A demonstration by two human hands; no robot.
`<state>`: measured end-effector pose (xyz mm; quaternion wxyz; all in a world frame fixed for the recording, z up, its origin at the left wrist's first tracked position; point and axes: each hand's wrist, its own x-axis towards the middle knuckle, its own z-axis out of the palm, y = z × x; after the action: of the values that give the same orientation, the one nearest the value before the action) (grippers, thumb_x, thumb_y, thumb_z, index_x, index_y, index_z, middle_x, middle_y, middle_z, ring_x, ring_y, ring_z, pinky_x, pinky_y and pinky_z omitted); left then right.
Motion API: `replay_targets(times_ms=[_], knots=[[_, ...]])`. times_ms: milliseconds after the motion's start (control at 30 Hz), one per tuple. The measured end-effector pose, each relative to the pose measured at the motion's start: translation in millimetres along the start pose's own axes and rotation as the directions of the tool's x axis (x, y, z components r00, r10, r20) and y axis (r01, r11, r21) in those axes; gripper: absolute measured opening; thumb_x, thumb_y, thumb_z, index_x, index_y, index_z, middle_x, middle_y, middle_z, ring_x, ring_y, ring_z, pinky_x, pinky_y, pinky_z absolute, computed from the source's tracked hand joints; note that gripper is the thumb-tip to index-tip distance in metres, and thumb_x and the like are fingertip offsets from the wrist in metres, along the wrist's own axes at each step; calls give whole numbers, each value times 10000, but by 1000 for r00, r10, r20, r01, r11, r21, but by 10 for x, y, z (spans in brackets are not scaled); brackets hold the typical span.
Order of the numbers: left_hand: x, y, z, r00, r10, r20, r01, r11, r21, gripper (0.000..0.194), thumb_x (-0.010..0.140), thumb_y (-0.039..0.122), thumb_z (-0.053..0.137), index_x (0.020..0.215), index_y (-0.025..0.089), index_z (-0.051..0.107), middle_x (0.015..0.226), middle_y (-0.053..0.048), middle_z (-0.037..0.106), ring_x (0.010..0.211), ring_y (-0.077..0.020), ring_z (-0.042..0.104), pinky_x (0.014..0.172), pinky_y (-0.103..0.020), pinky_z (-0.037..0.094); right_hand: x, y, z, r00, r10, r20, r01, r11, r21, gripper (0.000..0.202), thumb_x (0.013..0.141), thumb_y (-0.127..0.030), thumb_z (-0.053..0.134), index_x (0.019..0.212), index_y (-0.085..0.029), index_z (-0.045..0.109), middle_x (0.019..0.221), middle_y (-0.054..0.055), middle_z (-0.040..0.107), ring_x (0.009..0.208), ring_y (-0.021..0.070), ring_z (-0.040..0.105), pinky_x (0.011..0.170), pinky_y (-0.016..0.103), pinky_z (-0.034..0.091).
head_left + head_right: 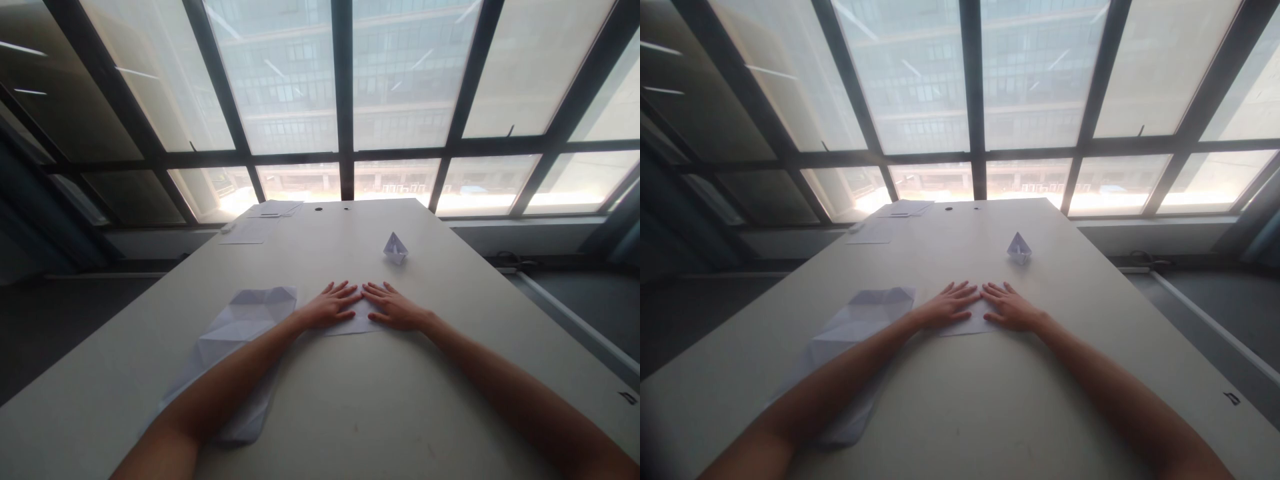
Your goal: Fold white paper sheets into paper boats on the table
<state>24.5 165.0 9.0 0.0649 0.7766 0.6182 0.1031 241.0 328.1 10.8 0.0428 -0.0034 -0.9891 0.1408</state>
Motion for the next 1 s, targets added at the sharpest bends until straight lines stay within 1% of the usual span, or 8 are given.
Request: replay_targets(times_ms=[167, 267, 400, 500, 567, 633, 767, 1000], knots=[[33, 17, 14, 996, 52, -76, -53, 999, -5, 460, 993, 339, 431, 1451, 298, 410, 1525, -42, 376, 1445, -230, 254, 1179, -467, 181, 30, -3, 62, 992, 115, -58, -117, 992, -39, 649, 975, -547, 325, 1523, -205, 268, 1588, 108, 197, 1468, 250, 154, 1178, 487, 72], [43, 90, 1, 995, 51, -87, -51, 999, 0, 458, 953, 224, 444, 1408, 277, 454, 1490, -38, 430, 1404, -211, 340, 1167, -419, 251, 46, -27, 95, 983, 170, -70, -174, 983, -61, 634, 981, -545, 298, 1514, -201, 292, 1587, 121, 203, 1466, 263, 157, 1168, 515, 91], [33, 224, -36, 990, 11, -143, -7, 999, 31, 424, 911, 239, 501, 1334, 260, 503, 1426, -52, 484, 1330, -217, 431, 1150, -392, 294, 55, -92, 117, 977, 196, -85, -202, 977, -71, 637, 982, -534, 305, 1512, -180, 295, 1584, 144, 208, 1466, 273, 152, 1162, 528, 103], [13, 272, -49, 986, -3, -164, 10, 999, 43, 397, 926, 315, 507, 1318, 251, 513, 1395, -65, 499, 1295, -222, 457, 1131, -380, 317, 52, -146, 122, 987, 136, -84, -141, 988, -62, 635, 977, -522, 335, 1517, -190, 284, 1585, 129, 217, 1467, 263, 152, 1171, 508, 95], [2, 262, -43, 990, -5, -141, 12, 999, 48, 438, 939, 371, 498, 1361, 256, 481, 1427, -67, 471, 1326, -231, 425, 1140, -392, 296, 53, -168, 125, 994, 76, -75, -79, 996, -46, 648, 972, -521, 353, 1530, -211, 244, 1585, 101, 228, 1467, 243, 159, 1180, 482, 88], [-4, 230, -29, 995, -5, -96, 10, 998, 55, 523, 953, 429, 474, 1443, 264, 395, 1496, -69, 398, 1390, -247, 343, 1164, -423, 239, 60, -172, 134, 995, 75, -73, -77, 996, -33, 666, 970, -526, 353, 1540, -214, 207, 1585, 89, 230, 1466, 232, 162, 1184, 468, 84], [2, 166, -6, 1000, 7, 16, -8, 998, 65, 615, 977, 531, 385, 1532, 331, 210, 1597, -28, 200, 1468, -272, 164, 1184, -480, 130, 95, -134, 180, 970, 223, -93, -228, 973, -45, 647, 979, -541, 301, 1536, -221, 220, 1591, 100, 204, 1471, 257, 137, 1170, 513, 82], [7, 153, -5, 999, -12, 52, 7, 997, 79, 617, 968, 610, 333, 1526, 378, 206, 1609, 2, 118, 1474, -285, 126, 1182, -488, 109, 107, 40, 214, 892, 420, -168, -437, 896, -83, 584, 997, -477, 278, 1490, -170, 337, 1576, 145, 240, 1459, 285, 174, 1153, 539, 119]])
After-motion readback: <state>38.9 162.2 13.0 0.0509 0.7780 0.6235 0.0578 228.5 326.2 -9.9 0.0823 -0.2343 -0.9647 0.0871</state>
